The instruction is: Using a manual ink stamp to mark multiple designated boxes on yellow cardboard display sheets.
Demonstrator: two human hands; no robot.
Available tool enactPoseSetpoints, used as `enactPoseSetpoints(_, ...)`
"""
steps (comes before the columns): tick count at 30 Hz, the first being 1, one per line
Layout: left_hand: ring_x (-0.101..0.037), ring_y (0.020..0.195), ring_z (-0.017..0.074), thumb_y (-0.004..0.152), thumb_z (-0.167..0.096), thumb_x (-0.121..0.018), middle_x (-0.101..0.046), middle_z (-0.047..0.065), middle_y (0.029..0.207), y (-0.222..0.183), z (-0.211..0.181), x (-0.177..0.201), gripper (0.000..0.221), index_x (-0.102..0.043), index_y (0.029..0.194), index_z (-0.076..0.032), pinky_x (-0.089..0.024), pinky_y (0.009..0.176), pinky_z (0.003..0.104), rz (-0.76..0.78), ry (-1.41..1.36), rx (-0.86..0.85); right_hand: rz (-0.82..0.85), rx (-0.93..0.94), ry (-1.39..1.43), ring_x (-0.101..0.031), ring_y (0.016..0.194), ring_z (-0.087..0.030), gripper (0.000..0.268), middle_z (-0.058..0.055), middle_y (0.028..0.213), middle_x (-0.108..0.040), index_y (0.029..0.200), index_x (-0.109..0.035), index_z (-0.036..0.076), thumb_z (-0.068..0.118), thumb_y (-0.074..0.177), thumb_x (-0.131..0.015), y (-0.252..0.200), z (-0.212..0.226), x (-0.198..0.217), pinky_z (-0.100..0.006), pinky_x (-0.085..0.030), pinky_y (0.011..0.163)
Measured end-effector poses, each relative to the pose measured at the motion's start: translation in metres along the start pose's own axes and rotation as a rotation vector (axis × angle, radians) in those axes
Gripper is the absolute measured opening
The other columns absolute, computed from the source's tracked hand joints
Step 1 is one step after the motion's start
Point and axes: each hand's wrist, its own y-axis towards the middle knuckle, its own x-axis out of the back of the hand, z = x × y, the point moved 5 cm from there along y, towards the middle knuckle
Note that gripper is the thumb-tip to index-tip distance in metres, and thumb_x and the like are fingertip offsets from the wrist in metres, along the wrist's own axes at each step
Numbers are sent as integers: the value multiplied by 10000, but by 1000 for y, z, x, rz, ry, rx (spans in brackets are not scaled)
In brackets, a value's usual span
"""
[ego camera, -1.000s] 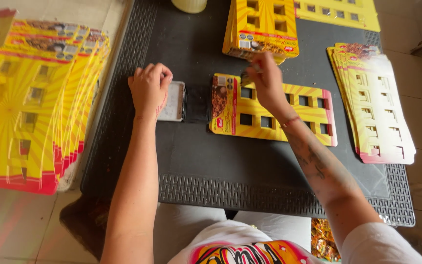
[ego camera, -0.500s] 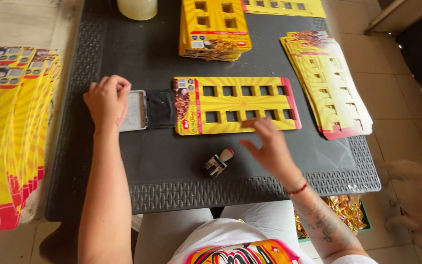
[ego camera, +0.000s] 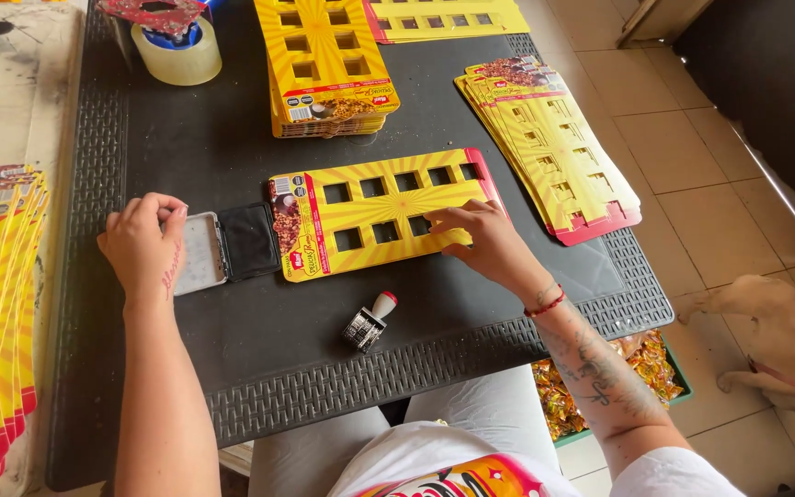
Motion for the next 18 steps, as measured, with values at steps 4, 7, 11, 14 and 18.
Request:
enactPoseSetpoints(4, -553, 944, 310, 1109, -255, -673, -656, -63, 942, 1, -1, 1, 101, -702, 1013, -242, -355, 762, 457, 19, 4, 11, -18, -9, 97, -629, 1001, -209, 491, 85, 1067, -796, 1243, -668, 177, 84, 795, -844, -2, 15, 25, -363, -459, 900)
enactPoseSetpoints(7, -549, 946, 315, 1101, -249, -667, -663, -55, 947, 1, -1, 0, 105, -699, 1002, -238, -354, 763, 468, 22, -1, 19, -131, -27, 286, -619, 1008, -179, 514, 0, 1072, -779, 1236, -684, 96, -61, 767, -825, -14, 23, 55, -317, -550, 902)
enactPoseSetpoints(11, -551, 929, 308, 1094, -248, -685, -657, -76, 939, 2, 0, 0, 90, -694, 1005, -247, -360, 755, 461, 9, -4, 8, -401, -103, 228, -517, 795, -110, 348, -14, 1124, -727, 1145, -709, 92, -88, 866, -813, -40, 13, 104, -245, -495, 790)
enactPoseSetpoints(14, -550, 926, 307, 1093, -247, -689, -656, -79, 940, 2, -1, 0, 90, -694, 1003, -247, -357, 756, 461, 5, -10, 9, -584, -181, 180, -461, 772, -120, 337, -53, 1118, -710, 1138, -714, 50, -172, 896, -790, -56, -15, 130, -244, -448, 744)
enactPoseSetpoints(18, -546, 933, 305, 1088, -273, -669, -661, -78, 941, 3, 3, -3, 96, -699, 998, -257, -348, 756, 462, 7, -7, 12, -717, -476, 150, -397, 599, -33, 274, -62, 1031, -740, 1108, -771, 130, -22, 880, -777, -61, -74, 129, -179, -384, 574)
